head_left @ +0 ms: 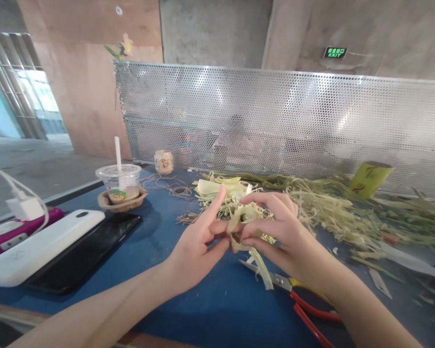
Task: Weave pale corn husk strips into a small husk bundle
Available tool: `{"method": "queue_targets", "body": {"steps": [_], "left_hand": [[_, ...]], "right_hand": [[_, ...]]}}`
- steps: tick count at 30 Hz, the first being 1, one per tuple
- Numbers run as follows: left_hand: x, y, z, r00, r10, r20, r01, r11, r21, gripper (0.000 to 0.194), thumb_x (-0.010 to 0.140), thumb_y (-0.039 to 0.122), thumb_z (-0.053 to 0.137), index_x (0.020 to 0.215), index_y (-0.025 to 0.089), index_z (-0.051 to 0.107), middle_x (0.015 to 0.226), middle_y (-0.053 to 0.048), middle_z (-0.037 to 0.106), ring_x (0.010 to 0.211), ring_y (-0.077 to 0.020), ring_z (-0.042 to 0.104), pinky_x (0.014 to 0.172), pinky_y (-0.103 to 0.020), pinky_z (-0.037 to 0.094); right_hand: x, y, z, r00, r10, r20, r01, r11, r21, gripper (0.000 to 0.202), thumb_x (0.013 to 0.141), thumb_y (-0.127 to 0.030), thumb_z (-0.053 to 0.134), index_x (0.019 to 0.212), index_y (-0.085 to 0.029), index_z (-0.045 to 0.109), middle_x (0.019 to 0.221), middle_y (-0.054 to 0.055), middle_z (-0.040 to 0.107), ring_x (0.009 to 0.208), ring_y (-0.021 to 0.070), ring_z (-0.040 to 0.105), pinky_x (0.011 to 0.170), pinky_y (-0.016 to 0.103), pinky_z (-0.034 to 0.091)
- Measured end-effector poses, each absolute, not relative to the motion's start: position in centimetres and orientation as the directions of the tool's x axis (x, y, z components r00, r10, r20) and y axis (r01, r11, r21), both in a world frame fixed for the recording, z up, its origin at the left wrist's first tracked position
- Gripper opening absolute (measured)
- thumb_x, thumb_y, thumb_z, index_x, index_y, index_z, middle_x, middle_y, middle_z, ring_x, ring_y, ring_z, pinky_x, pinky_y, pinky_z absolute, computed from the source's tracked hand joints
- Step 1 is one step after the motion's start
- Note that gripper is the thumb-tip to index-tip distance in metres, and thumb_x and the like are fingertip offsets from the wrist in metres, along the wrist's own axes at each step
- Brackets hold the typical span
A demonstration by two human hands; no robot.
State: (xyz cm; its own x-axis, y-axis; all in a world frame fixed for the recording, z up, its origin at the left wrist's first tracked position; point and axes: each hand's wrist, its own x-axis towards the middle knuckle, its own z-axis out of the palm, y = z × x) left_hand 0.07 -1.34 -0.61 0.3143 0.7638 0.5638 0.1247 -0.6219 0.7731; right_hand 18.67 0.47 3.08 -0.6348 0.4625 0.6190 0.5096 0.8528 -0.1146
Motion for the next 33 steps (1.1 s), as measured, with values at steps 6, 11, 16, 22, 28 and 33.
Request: {"method": "queue_targets", "body": {"steps": [6, 11, 16, 22, 28, 33], "left_hand": [[0.2, -1.4, -0.3, 0.325, 0.765, 0.555, -0.145, -0.54, 0.829, 0.074, 0.084, 0.006, 0.046, 0.143, 0.028, 0.008, 0.083, 0.003, 0.068, 0.075, -0.0076, 0.062, 0.077, -0.022, 0.05], [0.0, -1.6, -0.6, 0.353, 0.796, 0.491, -0.273, -0.414, 0.868, 0.081, 0.082, 0.007, 0.053, 0.143, 0.026, 0.004, 0.113, -0.006, 0.066, 0.096, -0.0126, 0.062, 0.087, -0.025, 0.047], [0.1, -1.7, -0.3, 0.331, 0.843, 0.424, -0.306, -0.329, 0.893, 0.085, 0.08, 0.009, 0.056, 0.143, 0.022, 0.001, 0.117, -0.01, 0.063, 0.101, -0.0163, 0.062, 0.084, -0.025, 0.049], [-0.2, -1.4, -0.3, 0.369, 0.835, 0.409, -0.379, -0.267, 0.886, 0.082, 0.079, 0.009, 0.058, 0.142, 0.026, 0.008, 0.12, -0.008, 0.061, 0.105, -0.0152, 0.059, 0.084, -0.021, 0.049], [0.0, -1.3, -0.4, 0.379, 0.812, 0.443, -0.436, -0.265, 0.86, 0.083, 0.077, 0.002, 0.058, 0.141, 0.03, 0.014, 0.12, -0.006, 0.061, 0.095, -0.0126, 0.063, 0.079, -0.02, 0.051], [0.2, -1.1, -0.6, 0.372, 0.831, 0.413, -0.432, -0.239, 0.87, 0.092, 0.074, 0.002, 0.062, 0.142, 0.029, 0.008, 0.123, -0.008, 0.059, 0.103, -0.0168, 0.06, 0.082, -0.024, 0.051]], "right_hand": [[18.2, 0.7, 2.7, -0.532, 0.402, 0.745, 0.498, 0.86, -0.108, 0.011, 0.083, -0.018, 0.056, 0.082, -0.028, 0.06, 0.115, 0.003, 0.05, 0.108, 0.0235, 0.043, 0.089, 0.044, 0.03], [17.6, 1.2, 2.0, -0.328, 0.633, 0.701, 0.431, 0.761, -0.485, 0.039, 0.068, -0.025, 0.068, 0.099, -0.023, 0.043, 0.112, 0.008, 0.05, 0.106, 0.0248, 0.046, 0.087, 0.043, 0.037], [17.0, 1.7, 1.2, -0.203, 0.796, 0.57, 0.396, 0.599, -0.696, 0.066, 0.059, -0.038, 0.07, 0.113, -0.02, 0.036, 0.118, 0.012, 0.043, 0.103, 0.0273, 0.046, 0.083, 0.045, 0.041], [16.8, 1.7, 0.9, -0.287, 0.905, 0.315, 0.149, 0.367, -0.918, 0.078, 0.061, -0.044, 0.07, 0.117, -0.019, 0.022, 0.106, 0.012, 0.052, 0.092, 0.0233, 0.055, 0.073, 0.039, 0.048], [16.7, 1.9, 0.5, -0.432, 0.882, 0.185, -0.021, 0.195, -0.981, 0.072, 0.067, -0.046, 0.069, 0.118, -0.019, 0.026, 0.079, 0.002, 0.059, 0.064, 0.0148, 0.059, 0.059, 0.03, 0.049], [16.5, 1.9, 0.6, -0.397, 0.89, 0.222, -0.012, 0.237, -0.971, 0.063, 0.067, -0.041, 0.071, 0.114, -0.018, 0.035, 0.091, 0.006, 0.06, 0.07, 0.0154, 0.061, 0.058, 0.029, 0.049]]}}
